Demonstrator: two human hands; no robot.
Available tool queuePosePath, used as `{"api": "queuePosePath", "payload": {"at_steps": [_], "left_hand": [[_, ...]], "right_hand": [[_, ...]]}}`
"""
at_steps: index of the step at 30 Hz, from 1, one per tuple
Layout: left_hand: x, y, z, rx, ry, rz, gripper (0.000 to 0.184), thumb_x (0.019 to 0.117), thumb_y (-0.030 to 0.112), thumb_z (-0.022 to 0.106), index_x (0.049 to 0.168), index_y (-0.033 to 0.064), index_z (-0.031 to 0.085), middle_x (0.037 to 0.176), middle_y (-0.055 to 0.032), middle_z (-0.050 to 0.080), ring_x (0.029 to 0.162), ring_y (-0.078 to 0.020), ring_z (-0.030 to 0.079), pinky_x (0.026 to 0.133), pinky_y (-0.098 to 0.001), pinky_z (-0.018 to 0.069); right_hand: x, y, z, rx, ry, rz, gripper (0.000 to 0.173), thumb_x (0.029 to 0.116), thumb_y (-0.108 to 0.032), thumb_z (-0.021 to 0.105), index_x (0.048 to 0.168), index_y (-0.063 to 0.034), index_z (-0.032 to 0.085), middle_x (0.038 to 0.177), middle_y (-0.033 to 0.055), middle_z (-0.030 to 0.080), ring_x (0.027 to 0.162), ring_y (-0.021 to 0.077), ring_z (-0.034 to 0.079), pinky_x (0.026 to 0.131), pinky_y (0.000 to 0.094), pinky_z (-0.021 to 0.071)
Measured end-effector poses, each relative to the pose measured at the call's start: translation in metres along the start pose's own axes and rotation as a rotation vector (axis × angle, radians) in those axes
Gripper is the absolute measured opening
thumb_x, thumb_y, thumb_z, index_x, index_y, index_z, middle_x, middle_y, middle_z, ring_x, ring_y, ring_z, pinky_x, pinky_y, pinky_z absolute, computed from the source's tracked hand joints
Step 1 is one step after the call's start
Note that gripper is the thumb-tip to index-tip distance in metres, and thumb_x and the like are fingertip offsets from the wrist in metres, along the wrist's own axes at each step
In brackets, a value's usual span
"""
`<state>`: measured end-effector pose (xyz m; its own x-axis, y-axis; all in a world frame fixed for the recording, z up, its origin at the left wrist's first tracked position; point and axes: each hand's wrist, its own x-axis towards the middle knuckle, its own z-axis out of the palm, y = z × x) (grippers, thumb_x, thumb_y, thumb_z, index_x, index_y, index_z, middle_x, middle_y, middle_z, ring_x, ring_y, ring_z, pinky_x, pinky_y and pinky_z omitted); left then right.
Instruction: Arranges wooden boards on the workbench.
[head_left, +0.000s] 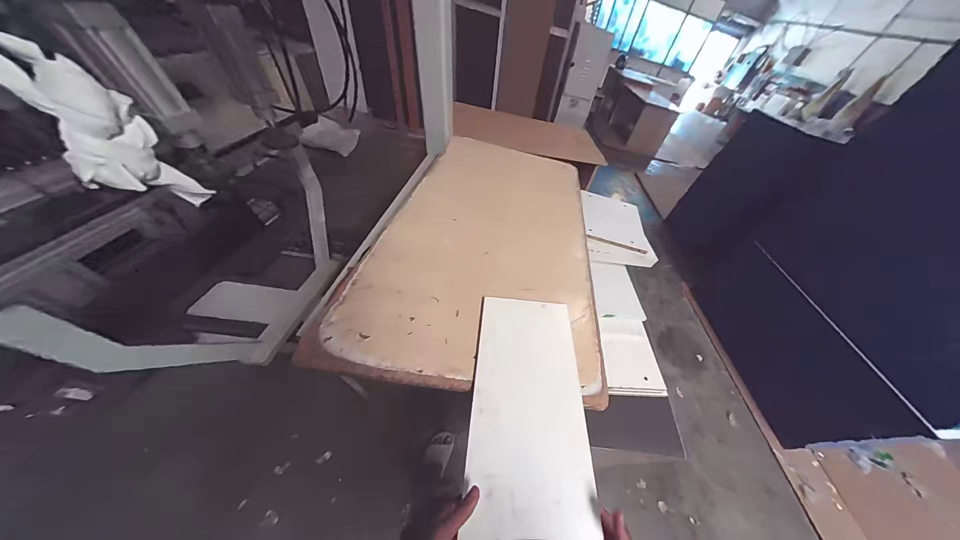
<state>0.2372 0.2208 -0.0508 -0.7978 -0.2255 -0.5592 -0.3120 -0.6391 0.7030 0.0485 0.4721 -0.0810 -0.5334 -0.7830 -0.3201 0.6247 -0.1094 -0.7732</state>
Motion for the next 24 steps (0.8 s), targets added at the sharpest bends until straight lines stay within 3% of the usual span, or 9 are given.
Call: {"api": "queuePosePath", "payload": {"at_steps": [2, 3, 5, 8, 11, 14, 18, 21, 24], "left_hand": [[0.005, -0.003, -0.006, 0.007, 0.002, 0.043, 0.050, 0.1102, 0.039, 0.029, 0.131, 0.0017, 0.054, 0.105, -0.0063, 0.075, 0.090, -0.0147, 0.073, 0.083, -0.0357, 0.0622], [0.007, -0.003, -0.009, 0.004, 0.014, 0.044, 0.053, 0.1099, 0.042, 0.030, 0.138, 0.0011, 0.050, 0.116, -0.0085, 0.072, 0.102, -0.0161, 0.071, 0.091, -0.0385, 0.0601], [0.014, -0.005, -0.015, -0.030, 0.031, 0.024, 0.062, 0.1090, 0.048, 0.033, 0.150, 0.0020, 0.039, 0.135, -0.0121, 0.063, 0.123, -0.0186, 0.063, 0.106, -0.0424, 0.0521], [0.019, 0.000, -0.017, -0.018, 0.076, -0.005, 0.060, 0.1100, 0.045, 0.029, 0.151, 0.0025, 0.037, 0.137, -0.0135, 0.062, 0.124, -0.0200, 0.061, 0.106, -0.0444, 0.0516], [0.019, 0.007, -0.015, -0.012, 0.045, 0.023, 0.056, 0.1107, 0.044, 0.022, 0.146, 0.0047, 0.040, 0.126, -0.0066, 0.069, 0.115, -0.0140, 0.067, 0.101, -0.0386, 0.0557], [0.019, 0.003, -0.019, -0.039, 0.014, 0.022, 0.060, 0.1100, 0.048, 0.020, 0.150, 0.0064, 0.039, 0.132, -0.0069, 0.067, 0.121, -0.0154, 0.064, 0.106, -0.0405, 0.0527], [0.027, -0.008, -0.028, -0.047, 0.015, 0.038, 0.062, 0.1086, 0.050, 0.019, 0.147, 0.0066, 0.041, 0.129, -0.0044, 0.068, 0.119, -0.0126, 0.065, 0.105, -0.0375, 0.0537], [0.034, -0.017, -0.038, -0.006, 0.058, 0.030, 0.059, 0.1091, 0.047, 0.031, 0.147, 0.0030, 0.042, 0.130, -0.0084, 0.066, 0.118, -0.0148, 0.065, 0.103, -0.0388, 0.0543], [0.024, -0.012, -0.030, 0.057, 0.135, -0.006, 0.052, 0.1102, 0.037, 0.034, 0.142, -0.0013, 0.047, 0.127, -0.0133, 0.067, 0.115, -0.0186, 0.066, 0.101, -0.0424, 0.0545]], "right_hand": [[0.009, -0.007, -0.004, -0.030, 0.032, -0.014, 0.082, 0.0865, -0.079, 0.054, 0.136, -0.0134, 0.057, 0.117, 0.0058, 0.074, 0.102, 0.0188, 0.072, 0.088, 0.0402, 0.0599], [0.015, -0.010, -0.008, -0.030, 0.051, -0.014, 0.090, 0.0848, -0.082, 0.053, 0.140, -0.0109, 0.053, 0.123, 0.0070, 0.072, 0.111, 0.0201, 0.069, 0.096, 0.0424, 0.0570], [0.026, -0.015, -0.010, -0.038, 0.090, -0.023, 0.099, 0.0824, -0.085, 0.052, 0.144, -0.0075, 0.051, 0.128, 0.0103, 0.070, 0.117, 0.0229, 0.068, 0.102, 0.0449, 0.0545], [0.042, -0.016, -0.016, -0.082, 0.085, -0.022, 0.105, 0.0821, -0.088, 0.048, 0.146, -0.0046, 0.049, 0.127, 0.0141, 0.070, 0.116, 0.0251, 0.067, 0.101, 0.0459, 0.0548], [0.051, -0.020, -0.024, -0.090, 0.027, -0.028, 0.109, 0.0785, -0.089, 0.051, 0.147, -0.0048, 0.049, 0.127, 0.0151, 0.069, 0.114, 0.0255, 0.068, 0.099, 0.0459, 0.0550], [0.055, -0.015, -0.026, -0.066, 0.005, -0.003, 0.108, 0.0764, -0.088, 0.057, 0.146, -0.0047, 0.050, 0.129, 0.0142, 0.069, 0.117, 0.0245, 0.067, 0.101, 0.0447, 0.0547], [0.052, -0.003, -0.027, -0.117, 0.030, 0.040, 0.096, 0.0832, -0.079, 0.061, 0.145, -0.0062, 0.050, 0.129, 0.0095, 0.069, 0.118, 0.0203, 0.066, 0.104, 0.0434, 0.0544], [0.044, -0.006, -0.012, -0.264, 0.084, 0.064, 0.072, 0.0887, -0.068, 0.064, 0.127, -0.0072, 0.061, 0.113, 0.0039, 0.074, 0.106, 0.0147, 0.070, 0.097, 0.0394, 0.0579], [0.042, -0.006, -0.019, -0.317, -0.063, 0.081, 0.041, 0.0973, -0.052, 0.063, 0.112, -0.0146, 0.073, 0.102, -0.0006, 0.077, 0.094, 0.0104, 0.072, 0.086, 0.0338, 0.0593]]}}
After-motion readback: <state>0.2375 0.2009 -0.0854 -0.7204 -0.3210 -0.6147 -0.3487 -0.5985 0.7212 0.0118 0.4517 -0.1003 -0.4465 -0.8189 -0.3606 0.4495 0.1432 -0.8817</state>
